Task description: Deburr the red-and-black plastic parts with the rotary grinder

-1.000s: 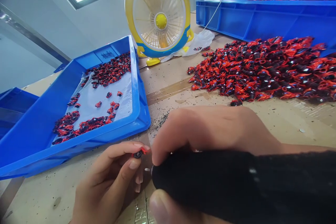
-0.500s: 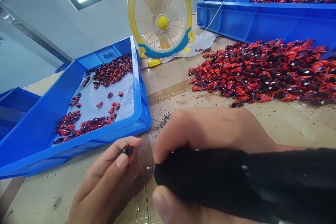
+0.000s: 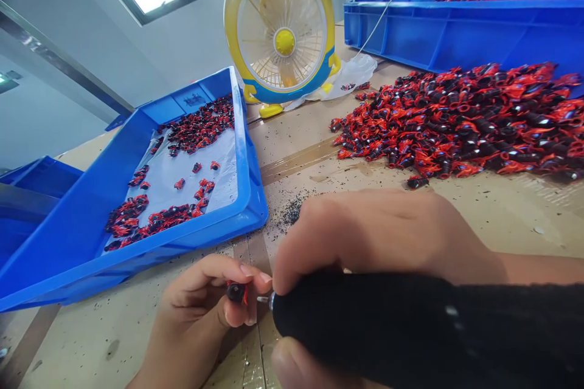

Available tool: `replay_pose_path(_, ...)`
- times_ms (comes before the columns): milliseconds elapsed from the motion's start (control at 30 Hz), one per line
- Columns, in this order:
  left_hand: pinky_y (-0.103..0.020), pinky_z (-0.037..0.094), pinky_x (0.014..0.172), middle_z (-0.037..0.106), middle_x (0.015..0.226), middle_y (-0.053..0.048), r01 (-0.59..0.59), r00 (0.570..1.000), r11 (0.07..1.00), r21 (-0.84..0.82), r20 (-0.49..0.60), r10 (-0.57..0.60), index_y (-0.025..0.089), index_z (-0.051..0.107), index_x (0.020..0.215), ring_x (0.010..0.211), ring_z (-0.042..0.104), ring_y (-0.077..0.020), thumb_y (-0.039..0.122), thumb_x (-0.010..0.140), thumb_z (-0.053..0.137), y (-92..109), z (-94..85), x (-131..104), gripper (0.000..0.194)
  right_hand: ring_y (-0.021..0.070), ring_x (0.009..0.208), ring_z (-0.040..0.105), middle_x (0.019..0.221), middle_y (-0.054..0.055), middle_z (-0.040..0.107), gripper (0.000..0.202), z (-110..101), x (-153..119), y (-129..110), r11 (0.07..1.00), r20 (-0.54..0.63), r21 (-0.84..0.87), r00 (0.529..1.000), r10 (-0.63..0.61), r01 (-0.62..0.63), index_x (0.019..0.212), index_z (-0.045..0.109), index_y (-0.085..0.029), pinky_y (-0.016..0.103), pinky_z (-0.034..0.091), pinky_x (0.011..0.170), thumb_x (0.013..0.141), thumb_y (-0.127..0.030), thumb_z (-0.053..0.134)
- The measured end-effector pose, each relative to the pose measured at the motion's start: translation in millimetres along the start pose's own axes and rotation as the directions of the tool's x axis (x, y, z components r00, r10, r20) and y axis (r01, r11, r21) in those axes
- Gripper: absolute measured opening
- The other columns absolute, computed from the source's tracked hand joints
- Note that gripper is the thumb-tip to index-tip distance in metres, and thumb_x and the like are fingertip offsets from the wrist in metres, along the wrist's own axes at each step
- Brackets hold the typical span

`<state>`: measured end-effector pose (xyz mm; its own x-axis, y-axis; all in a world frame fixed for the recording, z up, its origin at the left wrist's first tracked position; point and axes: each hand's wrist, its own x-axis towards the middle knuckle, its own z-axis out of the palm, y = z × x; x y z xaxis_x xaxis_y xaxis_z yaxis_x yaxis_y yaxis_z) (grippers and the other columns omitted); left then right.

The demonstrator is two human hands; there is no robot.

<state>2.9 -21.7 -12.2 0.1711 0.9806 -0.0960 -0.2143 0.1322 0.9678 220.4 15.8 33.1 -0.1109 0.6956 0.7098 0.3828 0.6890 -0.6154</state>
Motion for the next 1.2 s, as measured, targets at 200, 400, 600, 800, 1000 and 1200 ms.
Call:
replay_pose_path(200,-0.018,0.062,0.079,0.088,0.102,-0.004,-0.065,0.997,0.993,0.098,-0.022,0.068,0.03,0.091,0.098,0.086,0.078,-0.0134,0.028,0.087,0.096,2.0,0.0,3.7,0.013,0.0202,0.064,0.076,0.083,0.002,0.075,0.02,-13.5,-6.5,16.3,0.997,0.065,0.066,0.997,0.047,-0.052,0.09,0.069,-0.033,0.032,0.058,0.05,0.092,-0.051,0.077)
replay_pose_path(400,-0.016,0.06,0.076,0.085,0.088,-0.001,-0.032,0.996,0.991,0.133,-0.081,0.043,0.032,0.093,0.096,0.079,0.075,-0.0116,0.031,0.084,0.099,5.2,1.5,3.1,0.013,0.028,0.082,0.081,0.086,0.005,0.076,0.039,-20.3,-9.8,26.1,0.998,0.074,-0.002,0.996,0.056,-0.056,0.093,0.075,-0.034,0.033,0.065,0.056,0.07,-0.058,0.096)
replay_pose_path(600,-0.015,0.062,0.064,0.092,0.099,-0.007,0.101,0.987,0.994,0.03,-0.128,-0.097,0.027,0.09,0.101,0.061,0.074,-0.0086,0.032,0.085,0.099,3.7,0.5,0.2,0.019,0.0231,0.069,0.078,0.084,0.004,0.076,0.033,-21.0,-5.9,24.3,0.998,0.083,0.045,0.996,0.044,-0.048,0.098,0.074,-0.034,0.03,0.062,0.051,0.078,-0.054,0.091)
replay_pose_path(800,-0.017,0.068,0.077,0.092,0.094,-0.005,0.051,0.978,0.994,0.096,-0.208,-0.03,0.023,0.087,0.093,0.082,0.088,-0.017,0.023,0.079,0.102,5.5,5.7,-1.9,0.021,0.0167,0.06,0.076,0.073,0.002,0.075,0.025,-16.7,1.8,19.5,0.995,0.181,0.053,0.979,-0.098,0.089,0.085,0.063,-0.031,0.027,0.051,0.04,0.103,-0.048,0.062)
replay_pose_path(1000,-0.021,0.072,0.076,0.092,0.092,-0.003,-0.024,0.977,0.99,0.136,-0.206,0.052,0.025,0.086,0.091,0.08,0.089,-0.0202,0.01,0.078,0.099,1.7,10.9,-2.5,0.024,0.0165,0.058,0.075,0.07,0.0,0.072,0.035,-7.4,1.0,10.2,0.988,0.087,-0.092,0.989,-0.119,0.127,0.082,0.059,-0.031,0.027,0.051,0.039,0.101,-0.058,0.068)
replay_pose_path(1200,-0.019,0.072,0.073,0.092,0.092,-0.001,-0.065,0.984,0.985,0.161,-0.153,0.09,0.026,0.086,0.092,0.075,0.088,-0.0182,0.002,0.076,0.097,2.3,10.9,-0.4,0.031,0.0185,0.063,0.076,0.076,0.002,0.074,0.028,-11.4,-8.9,18.6,1.0,0.037,0.022,0.999,-0.022,0.021,0.086,0.07,-0.032,0.029,0.058,0.05,0.09,-0.058,0.081)
